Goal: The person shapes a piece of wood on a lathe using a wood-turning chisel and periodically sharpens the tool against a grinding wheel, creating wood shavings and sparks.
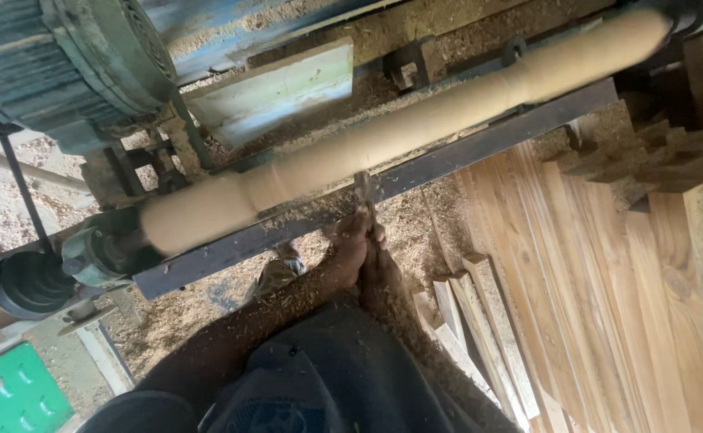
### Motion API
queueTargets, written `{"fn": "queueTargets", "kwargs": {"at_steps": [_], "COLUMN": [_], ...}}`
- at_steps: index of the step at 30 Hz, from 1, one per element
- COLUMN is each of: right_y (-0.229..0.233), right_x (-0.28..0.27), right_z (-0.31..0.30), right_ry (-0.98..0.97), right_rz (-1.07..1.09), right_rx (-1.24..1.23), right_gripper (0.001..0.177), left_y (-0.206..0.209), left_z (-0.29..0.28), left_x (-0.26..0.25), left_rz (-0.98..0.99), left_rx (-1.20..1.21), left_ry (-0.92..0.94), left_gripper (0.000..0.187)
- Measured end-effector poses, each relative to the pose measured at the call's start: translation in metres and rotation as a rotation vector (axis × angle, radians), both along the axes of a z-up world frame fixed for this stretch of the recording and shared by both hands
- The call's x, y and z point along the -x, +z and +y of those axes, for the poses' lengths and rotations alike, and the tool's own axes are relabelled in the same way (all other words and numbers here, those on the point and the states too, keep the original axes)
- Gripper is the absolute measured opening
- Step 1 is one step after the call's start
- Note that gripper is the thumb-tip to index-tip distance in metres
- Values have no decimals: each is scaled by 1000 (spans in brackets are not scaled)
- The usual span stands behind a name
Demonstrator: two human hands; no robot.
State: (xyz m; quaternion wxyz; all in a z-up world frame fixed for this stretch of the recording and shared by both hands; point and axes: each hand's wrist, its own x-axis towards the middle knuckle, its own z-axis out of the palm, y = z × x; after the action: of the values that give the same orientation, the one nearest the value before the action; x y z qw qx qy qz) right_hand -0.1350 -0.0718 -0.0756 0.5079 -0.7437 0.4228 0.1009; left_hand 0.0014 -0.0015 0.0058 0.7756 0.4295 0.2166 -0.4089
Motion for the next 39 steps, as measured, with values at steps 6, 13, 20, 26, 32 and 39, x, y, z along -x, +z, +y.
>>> {"fn": "queueTargets", "kwargs": {"at_steps": [6, 13, 20, 26, 32, 39], "right_y": [-6, -9, -11, -10, -12, -13], "right_x": [-1, -3, -5, -8, -11, -8], "right_z": [-7, -21, -27, -35, -41, -49], "right_ry": [9, 11, 17, 26, 30, 29], "right_rz": [-3, -3, -2, -9, -8, 15], "right_rx": [1, 8, 0, 4, 4, 5], "right_gripper": [38, 37, 37, 37, 36, 36], "left_y": [14, -12, -25, -24, -22, 2], "left_z": [-8, -18, -27, -43, -42, -57], "left_x": [-2, 1, 3, 4, 1, -10], "left_rz": [47, -47, -39, 33, -32, 44], "left_rx": [-4, 105, 105, 40, 39, -92], "left_ry": [-24, 19, 57, 153, 0, -20], "left_gripper": [37, 40, 35, 34, 40, 39]}}
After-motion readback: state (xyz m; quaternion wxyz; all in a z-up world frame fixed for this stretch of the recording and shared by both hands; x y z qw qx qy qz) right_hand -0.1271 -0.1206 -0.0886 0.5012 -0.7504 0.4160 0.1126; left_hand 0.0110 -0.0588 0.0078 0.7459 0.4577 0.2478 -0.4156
